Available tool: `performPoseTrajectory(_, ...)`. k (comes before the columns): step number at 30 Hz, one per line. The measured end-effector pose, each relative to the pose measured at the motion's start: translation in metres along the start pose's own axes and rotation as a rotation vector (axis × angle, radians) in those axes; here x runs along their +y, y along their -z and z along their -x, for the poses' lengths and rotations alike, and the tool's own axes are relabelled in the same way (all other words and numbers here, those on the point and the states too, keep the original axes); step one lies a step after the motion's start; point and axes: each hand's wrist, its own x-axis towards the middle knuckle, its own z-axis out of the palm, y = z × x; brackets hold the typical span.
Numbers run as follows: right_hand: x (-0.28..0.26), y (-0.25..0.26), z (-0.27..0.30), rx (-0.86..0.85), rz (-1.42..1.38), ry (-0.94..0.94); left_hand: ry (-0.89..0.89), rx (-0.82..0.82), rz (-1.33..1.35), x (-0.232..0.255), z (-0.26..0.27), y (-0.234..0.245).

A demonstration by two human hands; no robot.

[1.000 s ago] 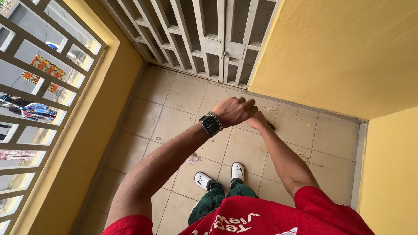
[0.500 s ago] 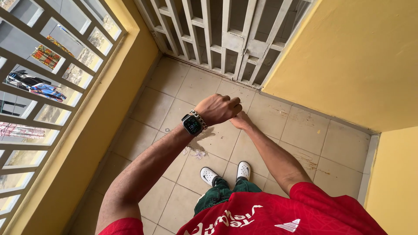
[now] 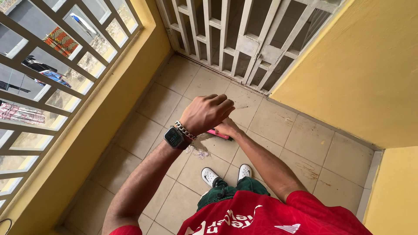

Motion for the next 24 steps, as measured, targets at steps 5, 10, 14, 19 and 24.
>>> performPoseTrajectory(5, 0.041, 0.003, 0.008, 0.121, -0.11, 0.175, 0.106, 0.166, 0.309, 0.019, -0.014, -0.012)
performPoseTrajectory(10, 0.118, 0.017, 0.023, 0.222, 0.007, 0.058, 0.257, -0.092, 1.171, 0.028, -0.026, -0.068)
performPoseTrajectory(14, 0.155, 0.036, 0.054, 0.242, -1.518, -0.087, 0.223, -0.069, 1.127, 0.046, -0.044, -0.1)
performPoseTrajectory(19, 0.222, 0.057, 0.073, 0.385, 0.09, -0.259, 0.421, -0.267, 1.03, 0.055, -0.056, -0.147)
performPoseTrajectory(24, 0.226, 0.093, 0.084, 0.393, 0.101, -0.433, 0.348, -0.241, 1.102, 0.06, -0.06, -0.195)
